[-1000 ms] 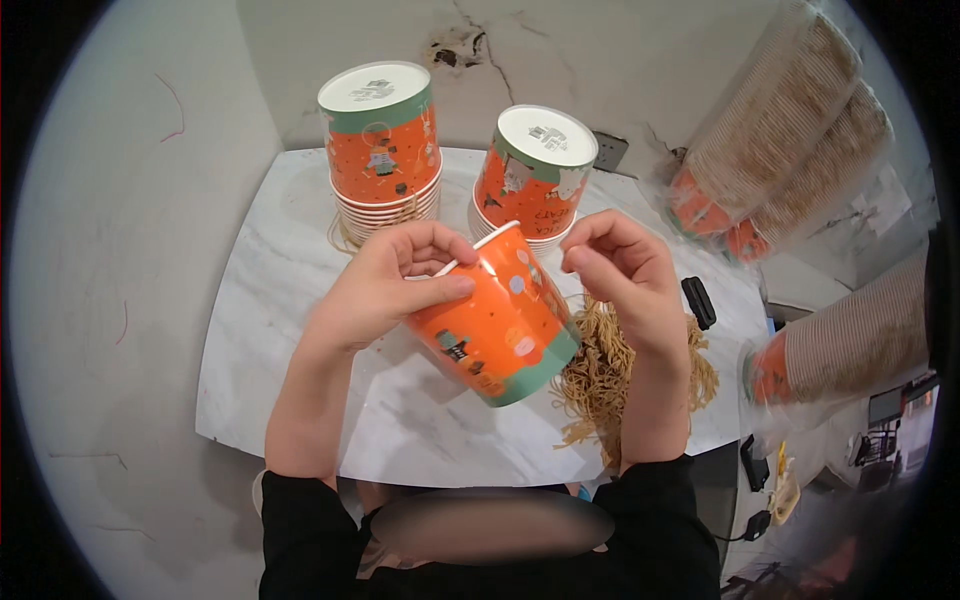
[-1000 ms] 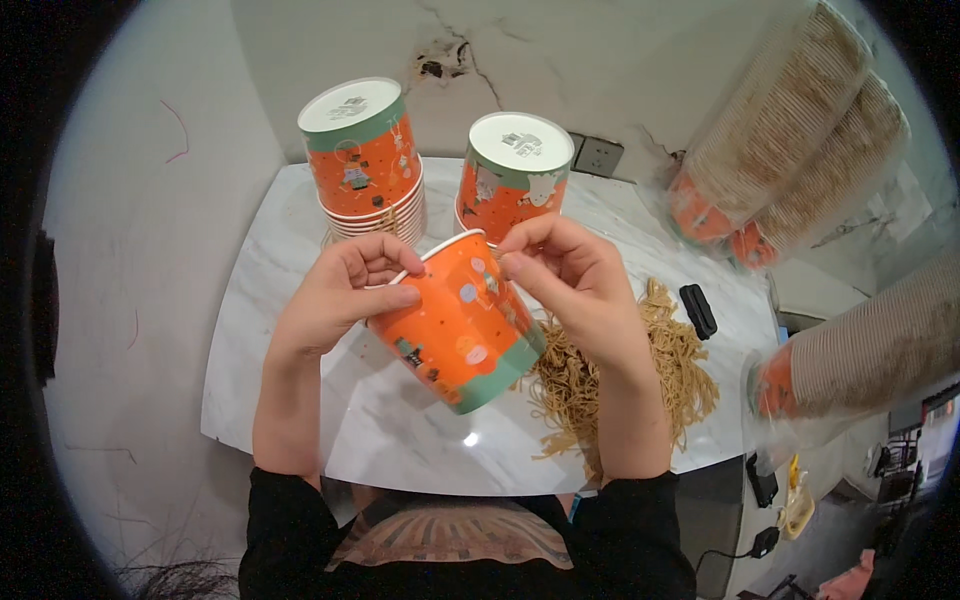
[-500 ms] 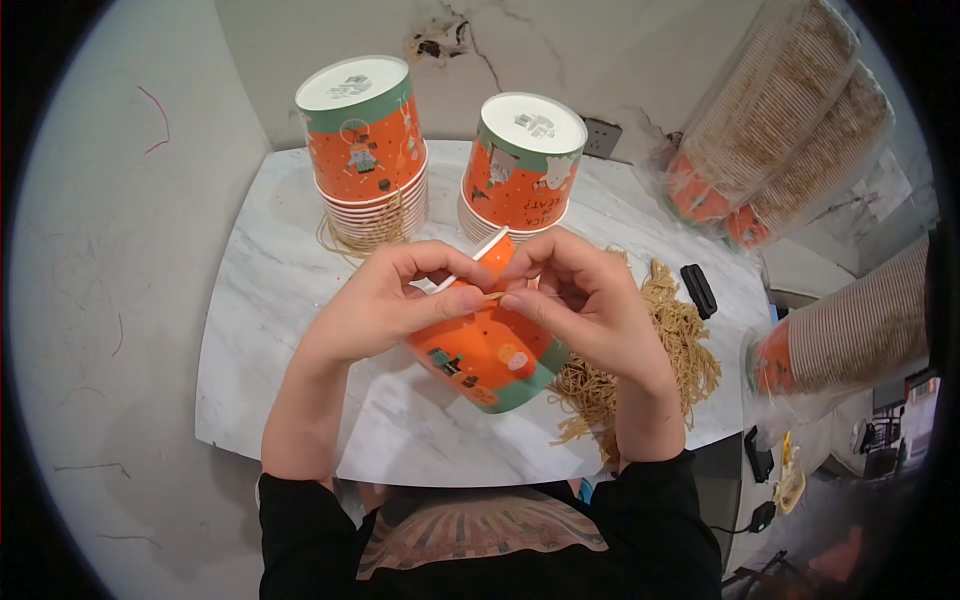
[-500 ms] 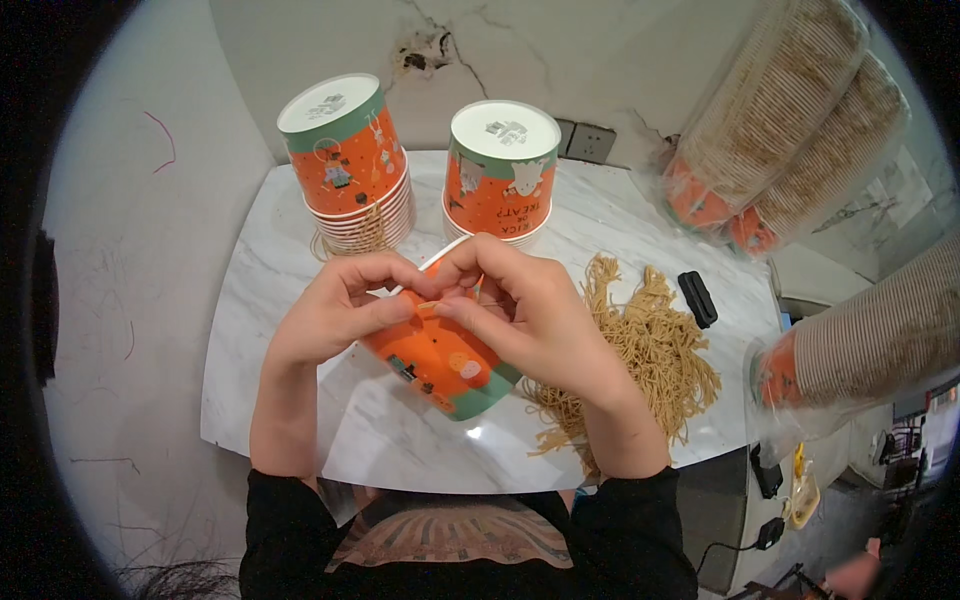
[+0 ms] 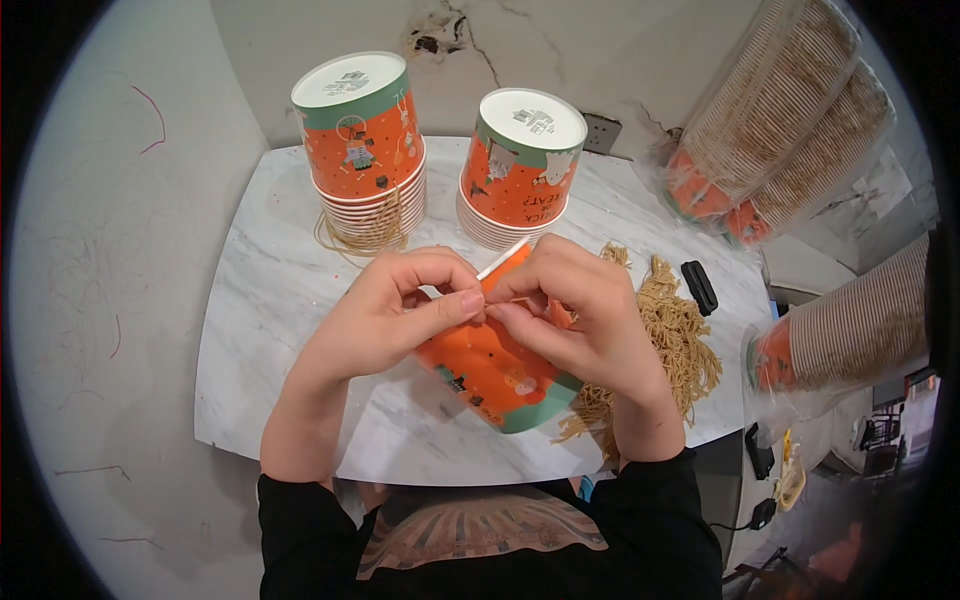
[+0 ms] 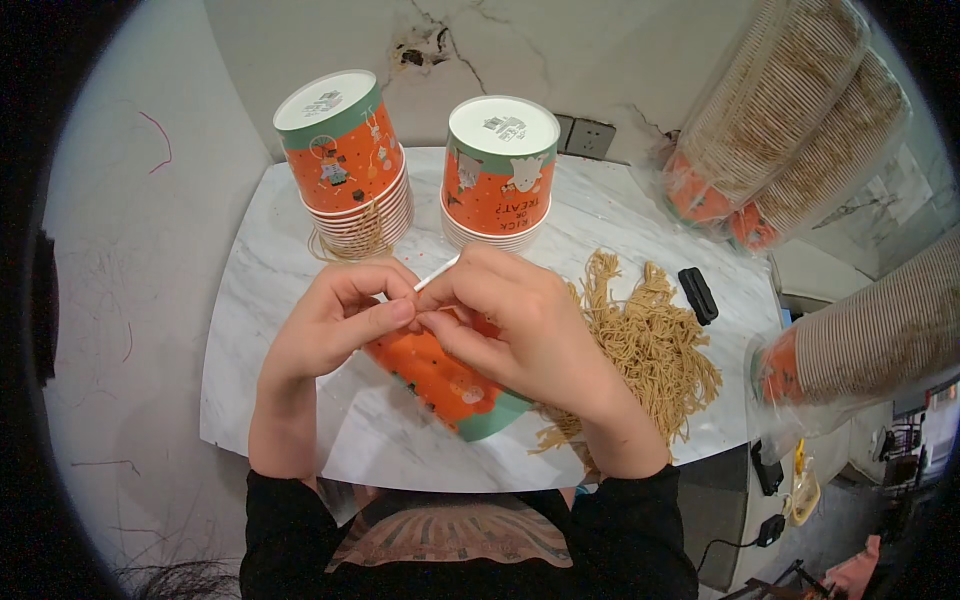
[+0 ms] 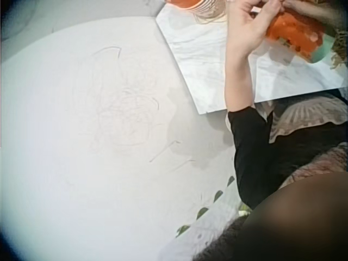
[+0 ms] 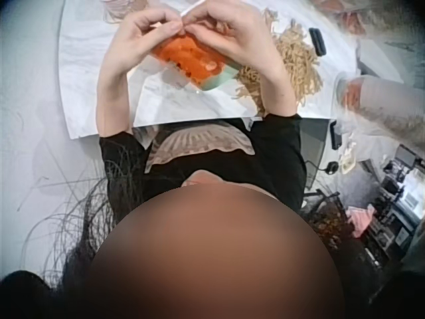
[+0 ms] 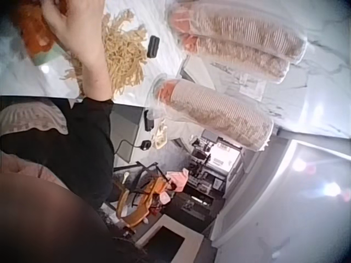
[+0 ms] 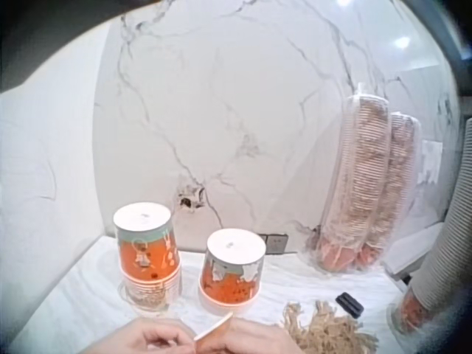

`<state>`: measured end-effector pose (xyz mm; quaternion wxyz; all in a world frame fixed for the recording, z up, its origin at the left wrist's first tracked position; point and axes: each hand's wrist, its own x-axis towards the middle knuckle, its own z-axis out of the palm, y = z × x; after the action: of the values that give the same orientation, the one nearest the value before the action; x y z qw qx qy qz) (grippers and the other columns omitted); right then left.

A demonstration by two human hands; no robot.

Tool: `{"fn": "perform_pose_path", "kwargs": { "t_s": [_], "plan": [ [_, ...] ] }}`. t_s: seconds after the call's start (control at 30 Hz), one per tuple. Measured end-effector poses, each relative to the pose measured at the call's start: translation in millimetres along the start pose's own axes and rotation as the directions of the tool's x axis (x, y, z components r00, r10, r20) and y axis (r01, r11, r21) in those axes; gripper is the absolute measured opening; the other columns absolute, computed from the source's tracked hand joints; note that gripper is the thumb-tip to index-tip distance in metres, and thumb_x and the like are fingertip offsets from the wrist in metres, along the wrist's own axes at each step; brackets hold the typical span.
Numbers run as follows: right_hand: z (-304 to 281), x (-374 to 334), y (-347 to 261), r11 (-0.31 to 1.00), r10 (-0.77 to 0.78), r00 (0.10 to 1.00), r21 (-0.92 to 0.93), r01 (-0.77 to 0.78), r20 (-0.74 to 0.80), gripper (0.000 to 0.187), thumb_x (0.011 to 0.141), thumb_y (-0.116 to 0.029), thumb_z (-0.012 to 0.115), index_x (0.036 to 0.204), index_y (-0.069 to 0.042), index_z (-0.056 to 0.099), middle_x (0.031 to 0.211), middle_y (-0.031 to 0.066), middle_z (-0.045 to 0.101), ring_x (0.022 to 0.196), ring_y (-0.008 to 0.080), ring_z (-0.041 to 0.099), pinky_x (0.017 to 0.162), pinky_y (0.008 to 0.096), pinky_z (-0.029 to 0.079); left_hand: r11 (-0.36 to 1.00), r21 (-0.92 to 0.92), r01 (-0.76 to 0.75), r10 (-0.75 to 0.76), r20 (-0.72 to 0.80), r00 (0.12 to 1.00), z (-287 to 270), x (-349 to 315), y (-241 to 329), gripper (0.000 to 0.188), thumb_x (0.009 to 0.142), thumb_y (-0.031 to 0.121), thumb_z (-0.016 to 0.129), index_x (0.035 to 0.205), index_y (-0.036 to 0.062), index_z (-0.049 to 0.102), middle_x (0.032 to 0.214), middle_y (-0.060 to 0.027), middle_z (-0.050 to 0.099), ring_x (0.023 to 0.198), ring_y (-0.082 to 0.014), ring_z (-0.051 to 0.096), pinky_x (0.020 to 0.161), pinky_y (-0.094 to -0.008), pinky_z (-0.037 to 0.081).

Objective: Threading and tying cord handles onto decorated paper tubs at a workbench.

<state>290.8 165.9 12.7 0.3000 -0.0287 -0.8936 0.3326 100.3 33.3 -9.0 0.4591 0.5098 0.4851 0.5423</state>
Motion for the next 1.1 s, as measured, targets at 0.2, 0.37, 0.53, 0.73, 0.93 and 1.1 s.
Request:
{"fn": "perform_pose_path", "kwargs": {
  "t_s": [0.2,0.37,0.53,0.73,0.93,1.1],
  "plan": [
    [-5,4,5,0.997,-0.067,0.989,0.020,0.070,-0.131,0.010,0.081,0.001,0.071,0.090,-0.002,0.067,0.082,0.0024,0.061,0.071,0.0099,0.056,0.058,0.0243,0.042,0.999,-0.002,-0.049,0.049,0.031,0.998,-4,0,0,0.010,0.093,0.010,0.071,0.096,0.0013,0.066,0.098,0.0003,0.066,0.092,-0.0059,0.059,0.076,-0.0204,0.047],
    [-24,2,7,1.000,-0.021,0.991,0.003,0.021,-0.130,0.013,0.081,0.004,0.068,0.091,0.000,0.061,0.088,0.0073,0.061,0.074,0.0151,0.061,0.063,0.0269,0.049,0.985,-0.151,-0.086,0.077,-0.064,0.995,1,-1,5,0.032,0.085,0.004,0.075,0.115,0.0009,0.064,0.104,-0.0015,0.066,0.099,-0.0075,0.061,0.087,-0.0235,0.049],
    [-25,3,11,0.997,-0.077,0.988,0.013,0.080,-0.134,0.011,0.082,0.003,0.066,0.089,0.000,0.059,0.096,0.0088,0.063,0.076,0.0155,0.062,0.067,0.0270,0.051,0.986,-0.168,0.001,0.004,0.024,1.000,-2,1,5,0.060,0.084,-0.002,0.070,0.140,-0.0044,0.051,0.118,-0.0068,0.064,0.116,-0.0142,0.060,0.104,-0.0307,0.046],
    [-21,6,13,0.994,-0.108,0.988,-0.034,0.104,-0.111,0.013,0.079,0.001,0.068,0.089,-0.002,0.060,0.103,0.0112,0.069,0.084,0.0220,0.066,0.072,0.0298,0.054,0.983,-0.184,-0.009,0.022,0.071,0.997,-13,2,0,0.055,0.079,-0.007,0.066,0.133,-0.0046,0.053,0.129,-0.0097,0.061,0.125,-0.0168,0.056,0.109,-0.0330,0.044],
    [1,7,12,0.977,-0.196,0.977,-0.104,0.187,-0.085,0.019,0.076,-0.002,0.072,0.091,-0.005,0.062,0.105,0.0079,0.070,0.090,0.0274,0.066,0.074,0.0359,0.056,0.952,-0.303,-0.049,0.024,-0.083,0.996,4,2,9,0.063,0.086,-0.001,0.069,0.141,-0.0028,0.039,0.131,-0.0145,0.060,0.124,-0.0186,0.059,0.106,-0.0342,0.047],
    [10,10,15,0.922,-0.316,0.943,-0.265,0.281,-0.103,0.022,0.073,-0.002,0.074,0.091,-0.005,0.062,0.108,0.0064,0.069,0.091,0.0273,0.066,0.073,0.0366,0.056,0.960,-0.279,-0.032,-0.009,-0.146,0.989,6,3,9,0.063,0.090,0.000,0.069,0.143,-0.0013,0.036,0.134,-0.0167,0.059,0.116,-0.0200,0.065,0.098,-0.0337,0.054]
  ]
}}
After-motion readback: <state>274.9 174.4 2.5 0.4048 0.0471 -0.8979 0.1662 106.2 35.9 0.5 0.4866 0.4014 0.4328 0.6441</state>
